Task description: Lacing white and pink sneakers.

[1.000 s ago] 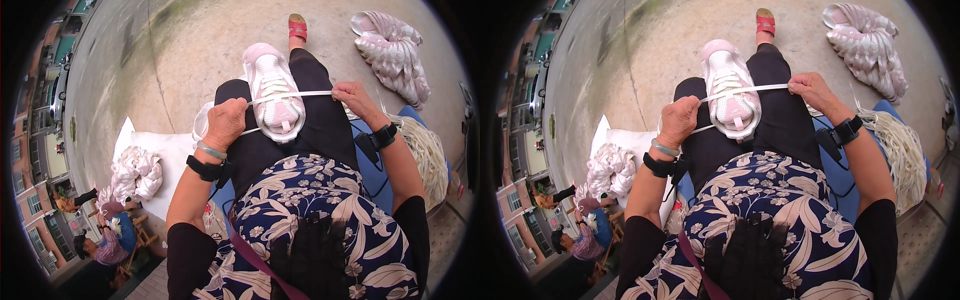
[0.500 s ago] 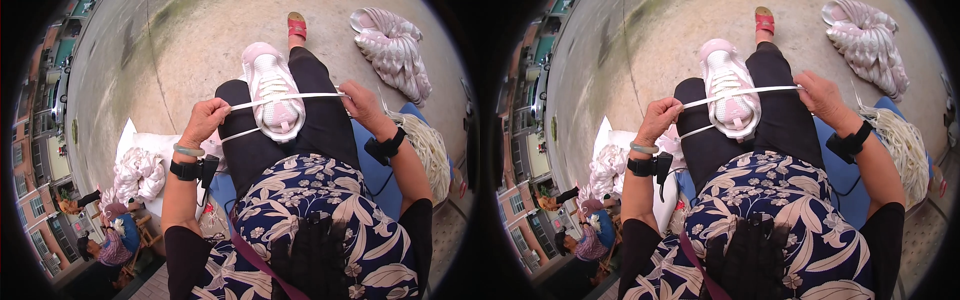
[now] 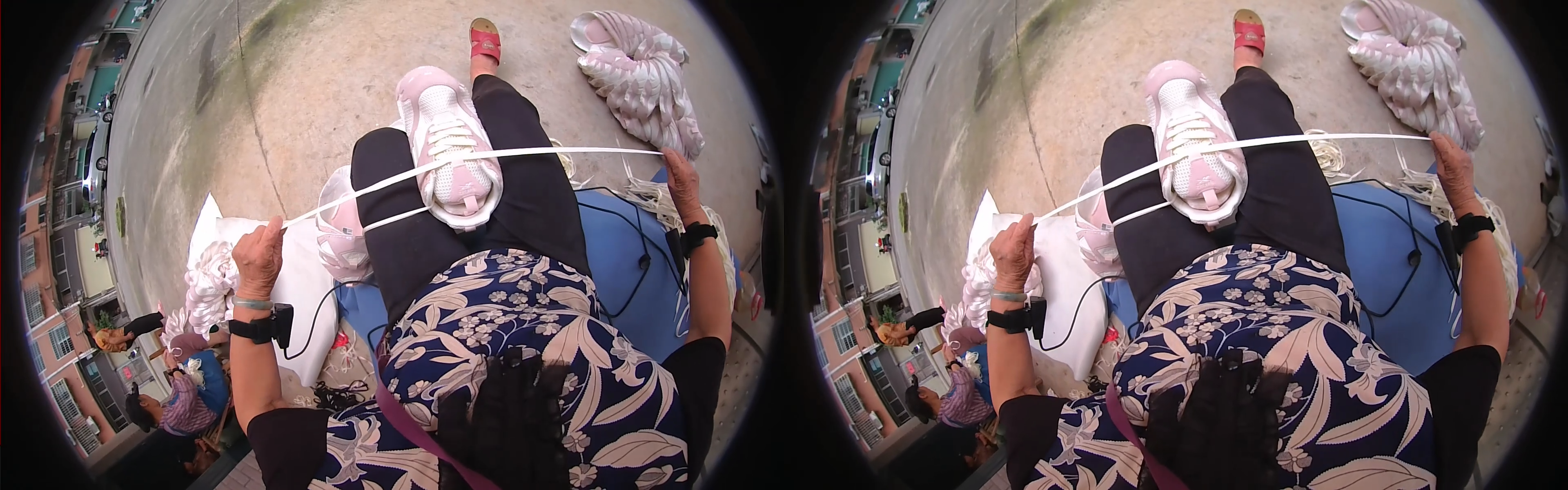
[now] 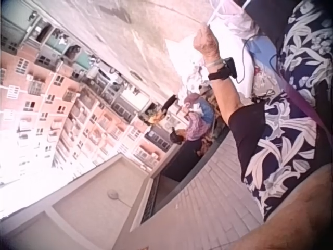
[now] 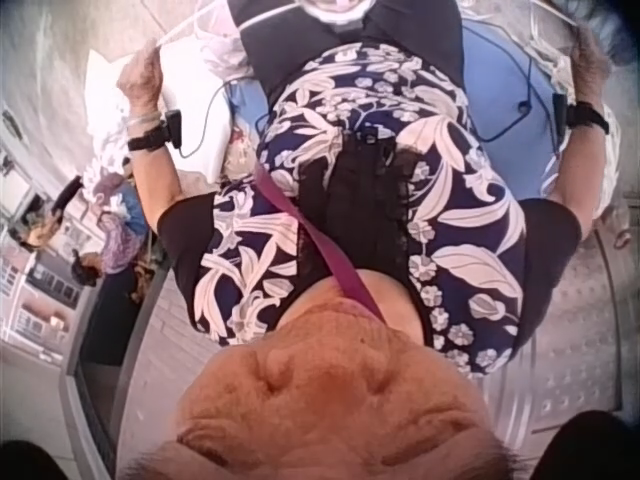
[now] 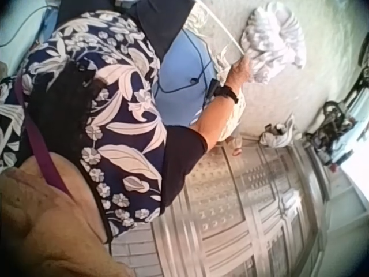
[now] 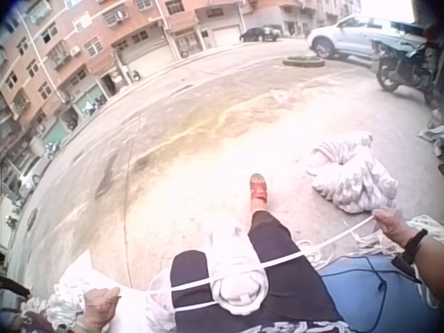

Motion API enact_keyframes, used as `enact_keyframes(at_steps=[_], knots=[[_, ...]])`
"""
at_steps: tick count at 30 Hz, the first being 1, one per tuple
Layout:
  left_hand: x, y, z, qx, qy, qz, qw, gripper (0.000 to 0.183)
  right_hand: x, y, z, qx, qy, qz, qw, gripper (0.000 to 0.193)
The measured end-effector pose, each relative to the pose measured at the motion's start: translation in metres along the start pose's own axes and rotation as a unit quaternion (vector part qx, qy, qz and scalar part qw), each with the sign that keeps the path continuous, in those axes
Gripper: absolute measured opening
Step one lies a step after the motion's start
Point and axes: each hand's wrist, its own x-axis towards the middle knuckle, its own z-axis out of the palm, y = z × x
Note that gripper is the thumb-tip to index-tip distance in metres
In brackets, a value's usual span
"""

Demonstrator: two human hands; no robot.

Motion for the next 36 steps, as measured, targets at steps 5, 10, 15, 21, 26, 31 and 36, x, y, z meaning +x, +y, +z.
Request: enact_keyframes(at_steps=[5, 10, 15, 21, 26, 31, 36], knots=[[-0.030, -0.054, -0.009, 0.091, 0.063, -0.120, 0.987, 0.007, 0.007, 0.052, -0.011, -0.035, 0.154, 0.045, 0.986, 0.014], [0.000, -0.024, 0.018, -0.213, 0.011, -0.469, 0.857, 0.029, 0.048, -0.006, 0.004, 0.224, -0.092, 0.400, 0.884, 0.026], [0.055, 0.092, 0.042, -0.565, -0.198, -0.468, 0.650, 0.030, 0.064, -0.169, 0.030, 0.658, -0.310, 0.337, 0.598, 0.020], [0.125, 0.149, 0.054, -0.611, -0.216, -0.415, 0.638, 0.024, 0.109, -0.256, 0.029, 0.643, -0.309, 0.309, 0.629, 0.020], [0.162, 0.151, 0.071, -0.616, -0.119, -0.437, 0.645, 0.021, 0.136, -0.272, 0.048, 0.673, -0.221, 0.292, 0.643, 0.025], [0.153, 0.143, 0.071, -0.596, -0.109, -0.427, 0.672, 0.019, 0.128, -0.269, 0.057, 0.692, -0.136, 0.328, 0.628, 0.013], [0.131, 0.153, 0.075, -0.575, 0.013, -0.376, 0.726, 0.015, 0.109, -0.266, 0.060, 0.699, -0.137, 0.318, 0.626, 0.009]])
